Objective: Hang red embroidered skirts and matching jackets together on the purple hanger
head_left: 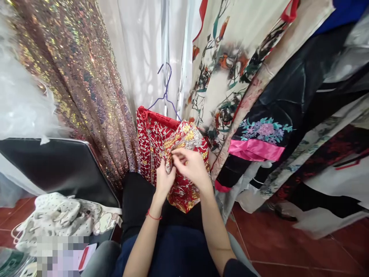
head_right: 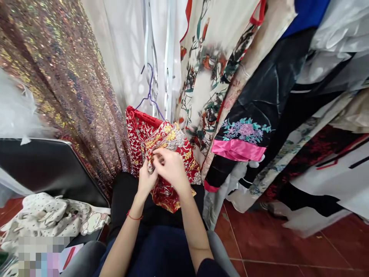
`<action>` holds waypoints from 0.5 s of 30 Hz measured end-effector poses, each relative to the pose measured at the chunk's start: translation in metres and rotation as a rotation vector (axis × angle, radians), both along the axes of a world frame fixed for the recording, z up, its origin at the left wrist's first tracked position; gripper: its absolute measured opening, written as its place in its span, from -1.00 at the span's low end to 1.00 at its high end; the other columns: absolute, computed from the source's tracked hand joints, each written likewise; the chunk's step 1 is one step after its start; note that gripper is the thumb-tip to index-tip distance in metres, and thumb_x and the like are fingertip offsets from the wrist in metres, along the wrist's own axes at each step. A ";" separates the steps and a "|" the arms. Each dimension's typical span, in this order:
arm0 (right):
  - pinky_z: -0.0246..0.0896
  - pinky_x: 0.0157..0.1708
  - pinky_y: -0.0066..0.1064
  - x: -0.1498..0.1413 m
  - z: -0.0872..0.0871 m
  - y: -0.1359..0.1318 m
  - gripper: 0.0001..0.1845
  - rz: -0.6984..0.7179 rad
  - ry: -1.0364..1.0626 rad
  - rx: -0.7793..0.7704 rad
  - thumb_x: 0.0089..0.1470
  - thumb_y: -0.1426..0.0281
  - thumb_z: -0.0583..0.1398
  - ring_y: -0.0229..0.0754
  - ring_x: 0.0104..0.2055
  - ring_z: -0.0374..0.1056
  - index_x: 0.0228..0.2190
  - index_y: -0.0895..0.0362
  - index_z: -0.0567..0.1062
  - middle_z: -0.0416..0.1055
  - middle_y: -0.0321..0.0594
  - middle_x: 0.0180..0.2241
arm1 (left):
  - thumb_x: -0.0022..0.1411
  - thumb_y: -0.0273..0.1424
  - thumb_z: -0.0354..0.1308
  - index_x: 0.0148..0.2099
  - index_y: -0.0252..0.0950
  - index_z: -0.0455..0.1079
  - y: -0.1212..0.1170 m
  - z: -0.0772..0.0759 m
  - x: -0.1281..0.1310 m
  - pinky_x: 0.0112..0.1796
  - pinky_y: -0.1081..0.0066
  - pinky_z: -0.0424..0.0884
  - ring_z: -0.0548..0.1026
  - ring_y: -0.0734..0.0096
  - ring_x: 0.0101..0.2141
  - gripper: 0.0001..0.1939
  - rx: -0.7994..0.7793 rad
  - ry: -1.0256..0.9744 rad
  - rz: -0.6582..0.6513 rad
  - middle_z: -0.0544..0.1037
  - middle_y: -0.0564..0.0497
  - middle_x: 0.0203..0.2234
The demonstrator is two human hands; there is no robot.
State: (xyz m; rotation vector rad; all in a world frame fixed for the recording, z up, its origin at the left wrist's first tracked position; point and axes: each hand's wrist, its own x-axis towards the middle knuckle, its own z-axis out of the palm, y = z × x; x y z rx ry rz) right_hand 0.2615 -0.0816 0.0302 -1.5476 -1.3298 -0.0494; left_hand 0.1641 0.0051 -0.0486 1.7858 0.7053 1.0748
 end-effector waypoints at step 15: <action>0.25 0.06 -0.12 0.146 0.027 0.015 -0.65 0.307 -0.109 -0.104 0.08 0.19 0.16 -0.04 -0.05 0.40 -0.15 0.11 0.50 0.52 -0.17 -0.15 | 0.11 -0.45 -0.04 -0.26 -0.30 0.38 0.026 0.062 -0.061 -0.41 0.44 0.25 0.24 0.46 -0.52 -0.80 0.294 0.329 -0.439 0.30 0.13 -0.59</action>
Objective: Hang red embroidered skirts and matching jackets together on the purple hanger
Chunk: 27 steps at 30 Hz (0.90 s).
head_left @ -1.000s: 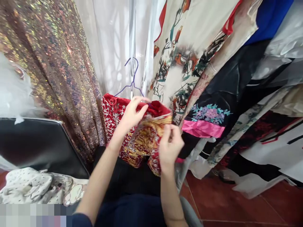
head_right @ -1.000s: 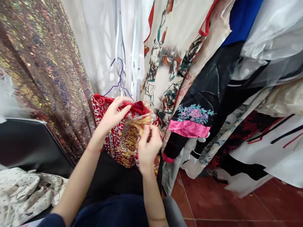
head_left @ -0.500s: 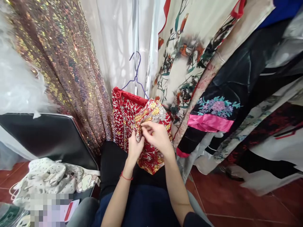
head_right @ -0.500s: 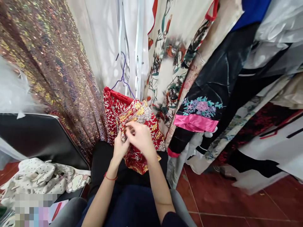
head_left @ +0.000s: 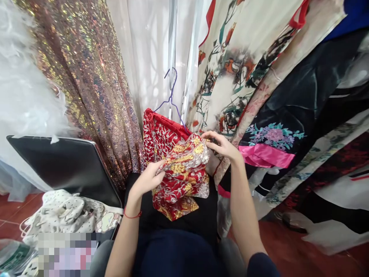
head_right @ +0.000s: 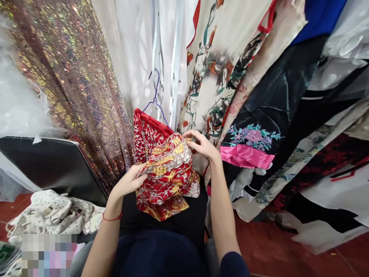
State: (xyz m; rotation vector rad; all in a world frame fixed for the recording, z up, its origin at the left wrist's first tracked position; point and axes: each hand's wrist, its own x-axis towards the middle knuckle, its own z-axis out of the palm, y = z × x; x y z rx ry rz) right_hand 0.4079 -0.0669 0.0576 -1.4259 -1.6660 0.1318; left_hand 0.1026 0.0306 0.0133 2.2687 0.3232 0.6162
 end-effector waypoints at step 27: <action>0.33 -0.33 -0.34 -0.196 0.048 -0.092 -0.93 -0.158 -0.245 0.456 0.25 0.42 0.21 -0.25 -0.44 0.39 -0.30 0.02 0.46 0.51 -0.33 -0.43 | 0.08 -0.62 0.01 -0.06 -0.20 0.52 0.036 0.105 -0.056 -0.15 0.37 0.40 0.49 0.34 -0.18 -0.56 0.576 -0.433 0.650 0.55 -0.04 -0.17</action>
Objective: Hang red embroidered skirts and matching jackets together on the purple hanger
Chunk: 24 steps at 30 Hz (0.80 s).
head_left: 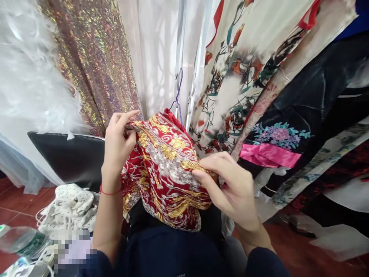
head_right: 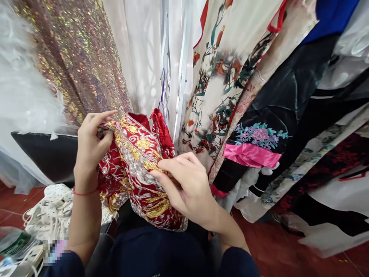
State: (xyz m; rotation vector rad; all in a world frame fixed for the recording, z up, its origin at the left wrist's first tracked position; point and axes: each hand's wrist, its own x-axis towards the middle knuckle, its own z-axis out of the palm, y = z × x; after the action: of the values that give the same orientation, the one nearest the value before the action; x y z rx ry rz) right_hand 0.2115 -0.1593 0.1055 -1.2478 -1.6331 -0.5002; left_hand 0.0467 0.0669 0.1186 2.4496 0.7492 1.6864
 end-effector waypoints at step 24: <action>0.42 0.07 -0.11 0.053 -0.024 0.098 -0.49 0.381 0.456 -0.268 0.16 0.13 0.22 -0.06 0.04 0.47 0.07 -0.01 0.25 0.47 -0.14 0.03 | 0.26 0.05 0.11 -0.15 -0.24 0.49 0.024 0.019 0.053 -0.10 0.17 0.53 0.57 0.17 -0.11 -0.54 -0.399 0.271 -0.842 0.60 -0.15 -0.19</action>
State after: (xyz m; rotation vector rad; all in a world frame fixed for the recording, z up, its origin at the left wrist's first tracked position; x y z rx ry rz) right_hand 0.2643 -0.0609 0.0816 -1.0998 -1.5166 0.2336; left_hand 0.0995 0.0913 0.1380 2.2229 0.0083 0.8190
